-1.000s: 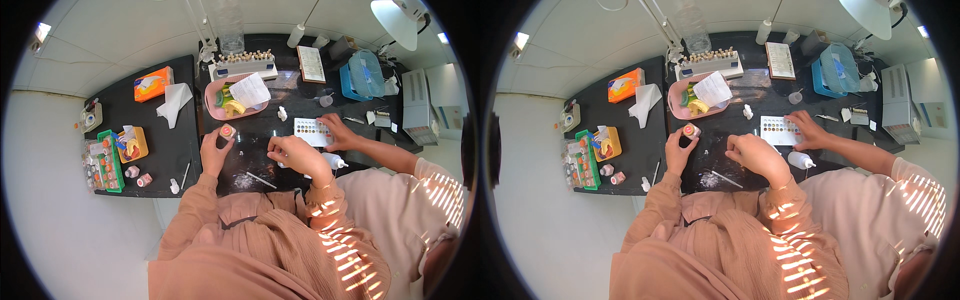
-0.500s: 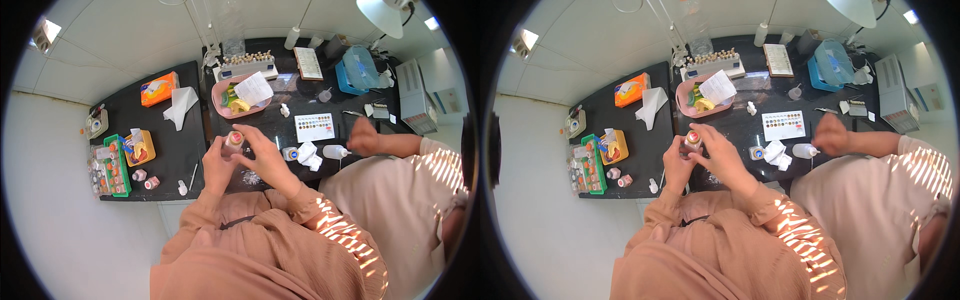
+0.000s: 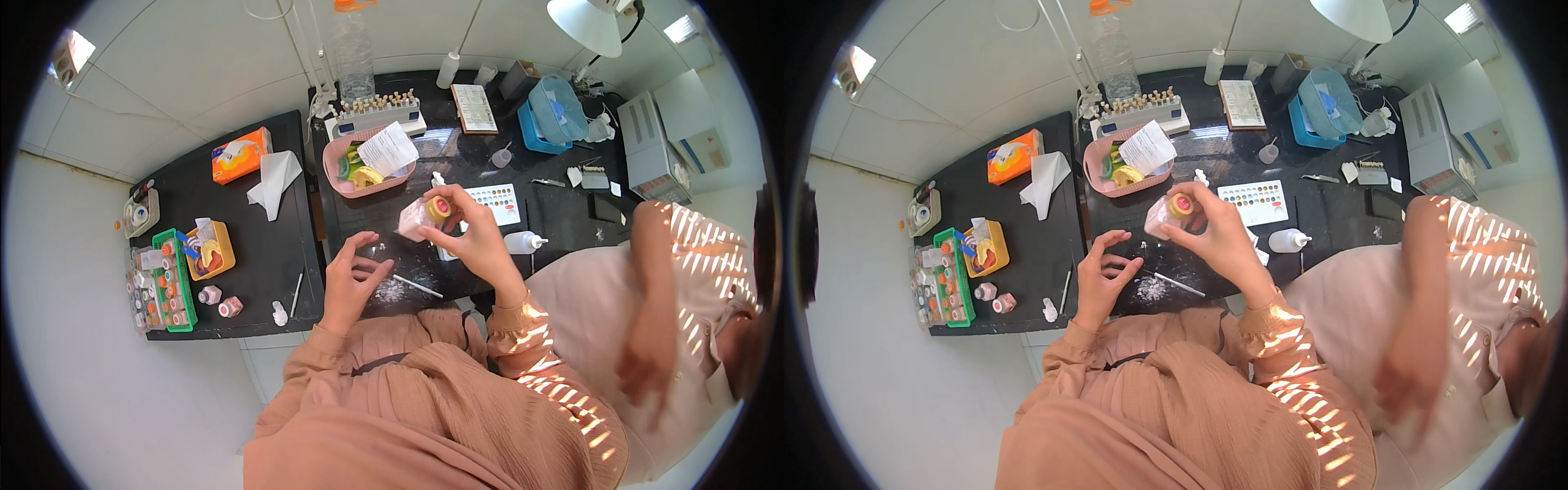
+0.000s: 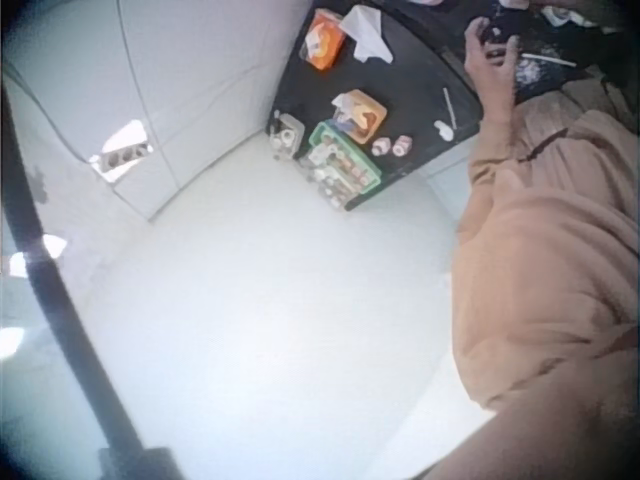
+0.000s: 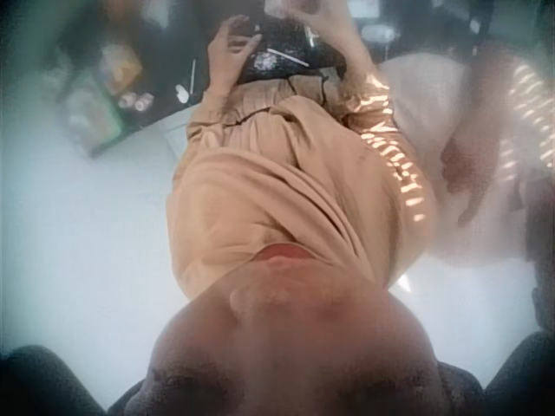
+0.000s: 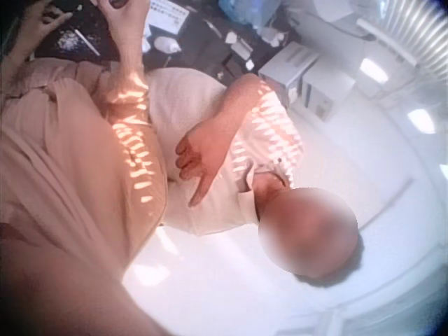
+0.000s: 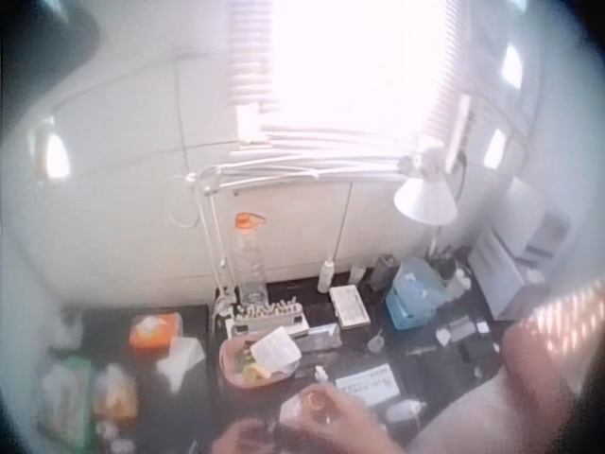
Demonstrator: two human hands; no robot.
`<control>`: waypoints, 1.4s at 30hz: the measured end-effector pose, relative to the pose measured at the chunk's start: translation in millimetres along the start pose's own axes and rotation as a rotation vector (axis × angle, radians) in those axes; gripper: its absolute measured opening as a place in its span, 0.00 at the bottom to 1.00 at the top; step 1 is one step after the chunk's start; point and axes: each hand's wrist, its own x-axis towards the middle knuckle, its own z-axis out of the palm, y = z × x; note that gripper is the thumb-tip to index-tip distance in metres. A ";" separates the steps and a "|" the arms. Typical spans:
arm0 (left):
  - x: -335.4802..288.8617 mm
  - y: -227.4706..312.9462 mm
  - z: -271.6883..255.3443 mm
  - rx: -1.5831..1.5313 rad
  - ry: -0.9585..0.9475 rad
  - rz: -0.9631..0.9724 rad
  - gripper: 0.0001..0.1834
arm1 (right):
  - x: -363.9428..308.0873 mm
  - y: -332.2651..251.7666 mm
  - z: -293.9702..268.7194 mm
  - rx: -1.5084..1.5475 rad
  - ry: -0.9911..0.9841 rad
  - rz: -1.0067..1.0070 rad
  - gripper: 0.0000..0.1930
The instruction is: The person uses a metal spatula to apply a white powder to small tooth-shaped objects held in a metal holder. They wipe the objects with a tissue and place them into a tray. The person then handles a yellow dental mold and organizes various dental materials on the table.
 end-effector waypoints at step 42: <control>-151.5 -156.2 -445.9 0.253 1.310 -0.124 0.23 | 14.7 -108.1 182.5 -0.136 -0.632 -0.114 0.16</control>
